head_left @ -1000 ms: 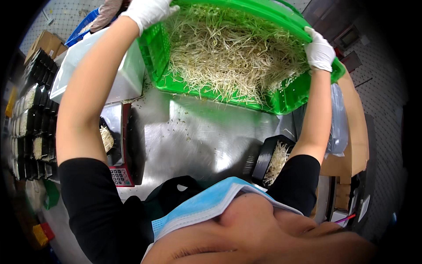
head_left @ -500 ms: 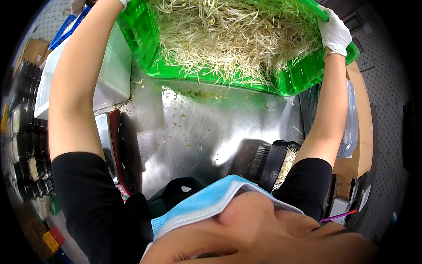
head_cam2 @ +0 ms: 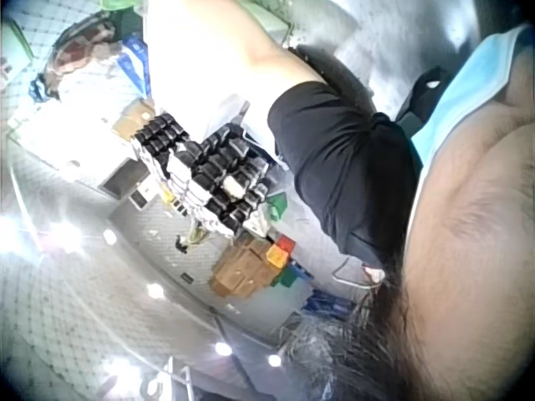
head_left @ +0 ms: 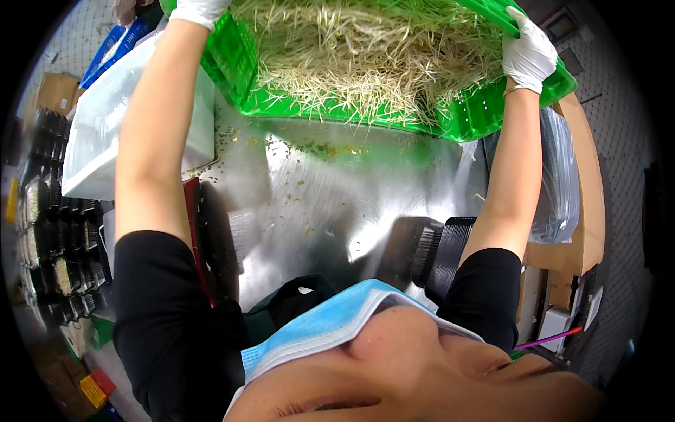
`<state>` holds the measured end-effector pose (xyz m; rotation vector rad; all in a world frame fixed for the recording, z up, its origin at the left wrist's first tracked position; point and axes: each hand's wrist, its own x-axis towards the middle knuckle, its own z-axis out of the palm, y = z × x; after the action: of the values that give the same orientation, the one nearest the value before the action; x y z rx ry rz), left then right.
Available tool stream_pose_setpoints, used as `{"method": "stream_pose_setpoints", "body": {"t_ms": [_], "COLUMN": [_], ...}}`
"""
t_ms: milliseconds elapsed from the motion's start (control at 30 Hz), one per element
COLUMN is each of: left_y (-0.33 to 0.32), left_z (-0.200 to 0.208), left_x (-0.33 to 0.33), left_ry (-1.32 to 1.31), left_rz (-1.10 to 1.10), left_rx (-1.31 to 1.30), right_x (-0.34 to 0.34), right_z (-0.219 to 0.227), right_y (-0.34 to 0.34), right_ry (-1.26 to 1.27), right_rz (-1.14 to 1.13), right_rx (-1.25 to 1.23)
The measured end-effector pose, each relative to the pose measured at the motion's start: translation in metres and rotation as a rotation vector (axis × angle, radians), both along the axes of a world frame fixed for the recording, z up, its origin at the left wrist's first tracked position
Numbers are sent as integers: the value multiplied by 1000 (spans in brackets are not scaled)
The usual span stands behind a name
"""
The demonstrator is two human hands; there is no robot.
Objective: The person portions bean sprouts from a green basket into black plastic trays using a digital scale. They repeatedly scoop sprouts, place them in trays, weigh them, and stack the filled trays to the side.
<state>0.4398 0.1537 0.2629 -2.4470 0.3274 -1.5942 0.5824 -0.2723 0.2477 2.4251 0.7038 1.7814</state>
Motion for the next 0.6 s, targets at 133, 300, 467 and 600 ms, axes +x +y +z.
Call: {"method": "stream_pose_setpoints", "body": {"t_ms": [133, 300, 467, 600], "left_y": [-13, -50, -65, -89], "left_z": [2, -6, -29, -42], "left_x": [-42, -99, -157, -194], "left_ry": [-85, -19, -65, -29], "left_rz": [-42, -21, -32, 24], "left_rx": [3, -1, -105, -168], "right_x": [-39, -112, -232, -261], "right_z": [4, 0, -31, -76], "right_y": [2, -29, -3, -27], "right_ry": [-83, -65, 335, 552], "right_rz": [105, 134, 356, 217], "right_rx": [10, 70, -255, -257]}}
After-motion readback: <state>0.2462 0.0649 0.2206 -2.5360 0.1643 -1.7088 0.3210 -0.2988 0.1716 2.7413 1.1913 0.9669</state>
